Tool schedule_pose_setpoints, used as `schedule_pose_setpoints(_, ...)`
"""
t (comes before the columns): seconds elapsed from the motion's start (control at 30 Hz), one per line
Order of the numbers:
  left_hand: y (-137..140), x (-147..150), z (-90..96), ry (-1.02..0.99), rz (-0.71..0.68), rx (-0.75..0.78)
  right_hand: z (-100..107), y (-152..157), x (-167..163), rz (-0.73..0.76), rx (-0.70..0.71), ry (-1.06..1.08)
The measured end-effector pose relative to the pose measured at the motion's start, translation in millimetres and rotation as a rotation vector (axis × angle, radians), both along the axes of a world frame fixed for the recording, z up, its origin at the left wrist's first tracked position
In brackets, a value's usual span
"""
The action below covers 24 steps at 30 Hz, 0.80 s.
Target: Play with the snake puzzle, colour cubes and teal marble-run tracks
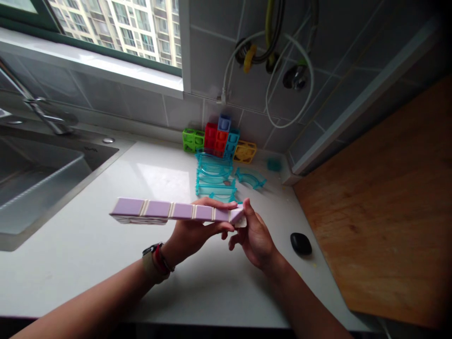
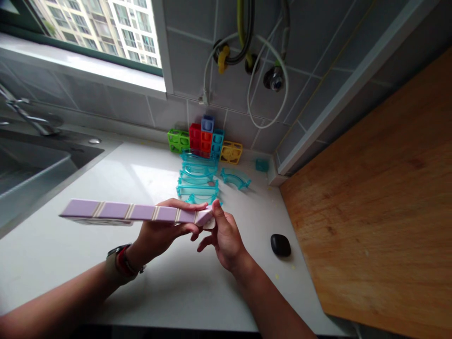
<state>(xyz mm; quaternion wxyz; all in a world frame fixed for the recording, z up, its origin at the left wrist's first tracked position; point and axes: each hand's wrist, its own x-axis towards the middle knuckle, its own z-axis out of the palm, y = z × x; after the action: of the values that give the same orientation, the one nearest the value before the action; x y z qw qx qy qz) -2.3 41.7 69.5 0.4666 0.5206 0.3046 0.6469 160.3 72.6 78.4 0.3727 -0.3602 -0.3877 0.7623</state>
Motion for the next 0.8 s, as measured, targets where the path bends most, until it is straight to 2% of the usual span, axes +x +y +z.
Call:
schedule_pose_setpoints(0.2,7.5,-5.4,-4.2,0.022,0.192,0.063,-6.3,-0.7,-3.7,-0.003,-0.007,-0.052)
schedule_pose_setpoints(0.33,13.7,-9.4,-1.3,0.038,0.167,0.028,-9.5,-1.6,-4.9,0.002,0.034,-0.030)
schedule_pose_setpoints(0.43,14.1,-10.9,-3.4,0.050,0.140,0.009,-7.9,-1.5,-4.2,0.070,0.049,-0.001)
schedule_pose_setpoints(0.63,15.2,-13.3,-13.3,0.041,0.137,-0.002,-1.1,0.2,0.2,0.189,-0.128,0.166)
schedule_pose_setpoints(0.8,15.2,-10.7,-12.5,0.013,0.097,-0.036,-3.4,4.4,1.8,0.272,-0.295,0.275)
